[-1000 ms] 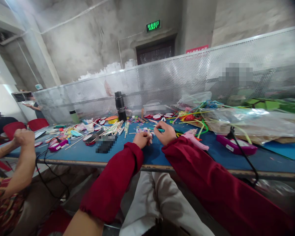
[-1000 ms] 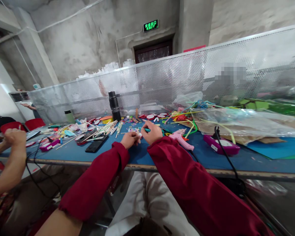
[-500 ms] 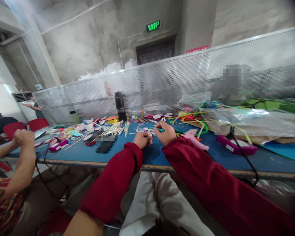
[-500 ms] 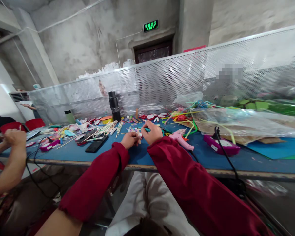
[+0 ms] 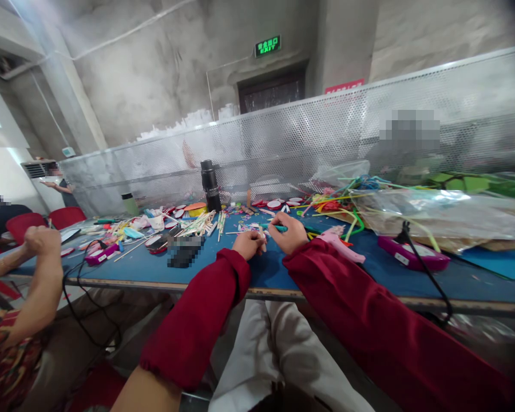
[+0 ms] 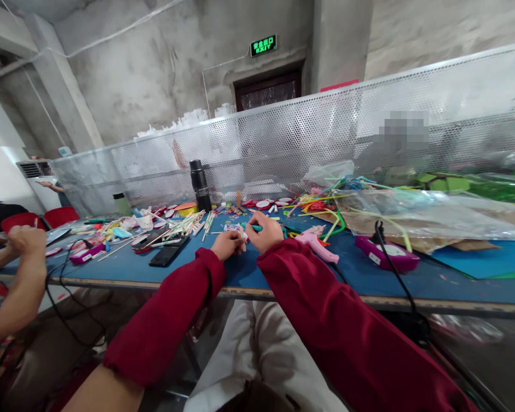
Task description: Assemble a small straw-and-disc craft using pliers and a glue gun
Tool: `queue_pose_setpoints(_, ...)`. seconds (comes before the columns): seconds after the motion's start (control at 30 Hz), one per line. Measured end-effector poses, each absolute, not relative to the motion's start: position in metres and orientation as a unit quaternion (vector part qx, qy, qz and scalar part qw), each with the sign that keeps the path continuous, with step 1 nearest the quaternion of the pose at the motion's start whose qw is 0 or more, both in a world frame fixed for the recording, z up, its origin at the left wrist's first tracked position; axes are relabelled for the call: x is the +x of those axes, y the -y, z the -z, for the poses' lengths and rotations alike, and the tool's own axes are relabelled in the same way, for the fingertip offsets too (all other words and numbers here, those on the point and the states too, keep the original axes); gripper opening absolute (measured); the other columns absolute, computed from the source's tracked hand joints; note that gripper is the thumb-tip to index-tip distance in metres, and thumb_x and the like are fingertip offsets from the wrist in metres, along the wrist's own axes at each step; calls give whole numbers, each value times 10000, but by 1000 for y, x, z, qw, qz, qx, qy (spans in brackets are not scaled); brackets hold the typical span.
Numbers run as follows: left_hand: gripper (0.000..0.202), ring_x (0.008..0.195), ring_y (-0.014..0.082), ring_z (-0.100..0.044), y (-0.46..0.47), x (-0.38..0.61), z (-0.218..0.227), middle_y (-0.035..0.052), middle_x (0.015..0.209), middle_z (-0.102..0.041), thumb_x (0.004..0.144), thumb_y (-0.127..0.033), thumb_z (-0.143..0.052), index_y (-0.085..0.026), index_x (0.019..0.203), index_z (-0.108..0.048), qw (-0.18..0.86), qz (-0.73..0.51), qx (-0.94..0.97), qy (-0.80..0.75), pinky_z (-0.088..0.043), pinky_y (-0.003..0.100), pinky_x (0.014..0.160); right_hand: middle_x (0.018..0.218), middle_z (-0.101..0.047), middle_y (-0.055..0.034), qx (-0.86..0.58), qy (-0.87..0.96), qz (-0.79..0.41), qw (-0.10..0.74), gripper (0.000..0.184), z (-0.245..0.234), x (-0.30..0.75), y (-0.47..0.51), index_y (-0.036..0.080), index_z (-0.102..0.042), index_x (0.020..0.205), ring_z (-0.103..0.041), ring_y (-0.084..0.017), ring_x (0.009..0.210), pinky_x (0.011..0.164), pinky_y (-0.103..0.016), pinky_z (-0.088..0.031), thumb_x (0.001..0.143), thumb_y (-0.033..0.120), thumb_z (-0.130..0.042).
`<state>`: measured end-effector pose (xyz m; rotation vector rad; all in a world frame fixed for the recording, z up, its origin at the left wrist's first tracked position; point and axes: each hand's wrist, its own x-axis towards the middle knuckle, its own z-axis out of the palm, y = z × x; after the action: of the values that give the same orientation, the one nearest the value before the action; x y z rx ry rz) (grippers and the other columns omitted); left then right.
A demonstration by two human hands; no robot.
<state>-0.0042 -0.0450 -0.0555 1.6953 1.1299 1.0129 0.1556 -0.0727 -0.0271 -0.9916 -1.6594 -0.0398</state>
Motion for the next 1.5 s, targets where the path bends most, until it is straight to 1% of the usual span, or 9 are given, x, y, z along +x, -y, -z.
queue_pose_setpoints(0.13,221,421,68,-513,46,-4,55,-33,547,-600,871,-188,-625,-143,657,-592,419,-407,675,-451,-405,201,488,658,-597,1,-433,699,28,569,114,26,156,75,247,-482,686,-554,-170,634,627,-288,-399,771,282,-549)
queue_pose_setpoints(0.33,253,420,73,-517,46,-4,55,-29,538,-582,887,-158,-573,-146,635,-562,419,-406,676,-449,-401,205,480,667,-613,-7,-427,703,21,569,121,26,155,75,243,-486,683,-573,-175,652,635,-292,-390,779,289,-543)
queue_pose_setpoints(0.53,215,428,77,-521,43,-5,59,-29,537,-588,880,-205,-611,-143,675,-603,406,-409,676,-460,-412,208,501,662,-607,-3,-434,703,11,563,113,27,155,74,242,-496,695,-581,-177,652,637,-293,-393,784,295,-540)
queue_pose_setpoints(0.7,250,437,71,-527,41,-6,60,-19,549,-609,878,-231,-631,-142,647,-598,402,-403,682,-460,-397,200,497,643,-596,2,-424,705,13,568,116,28,155,73,242,-497,685,-563,-171,623,622,-297,-386,777,296,-542)
queue_pose_setpoints(0.83,247,439,75,-526,41,-6,61,-12,565,-621,874,-275,-653,-139,670,-622,403,-403,682,-459,-393,208,498,643,-596,4,-420,706,16,570,107,29,155,72,240,-504,685,-559,-167,617,618,-294,-386,772,286,-547)
queue_pose_setpoints(1.13,246,432,75,-530,42,-6,61,-12,568,-627,854,-299,-686,-134,679,-634,409,-407,680,-453,-394,205,490,643,-605,8,-419,707,15,569,111,31,156,69,242,-508,687,-562,-169,616,621,-295,-388,776,291,-553)
queue_pose_setpoints(1.3,230,422,69,-521,44,-5,57,-26,539,-605,872,-246,-655,-136,673,-625,409,-406,678,-456,-384,195,481,633,-593,10,-419,707,14,569,108,30,156,69,247,-502,685,-565,-169,617,629,-294,-401,772,288,-551)
queue_pose_setpoints(1.5,225,418,57,-519,47,-5,55,-31,549,-609,892,-186,-613,-137,673,-608,414,-405,679,-452,-386,184,488,660,-606,4,-411,709,3,573,102,29,155,70,246,-503,692,-586,-175,655,664,-295,-436,773,284,-552)
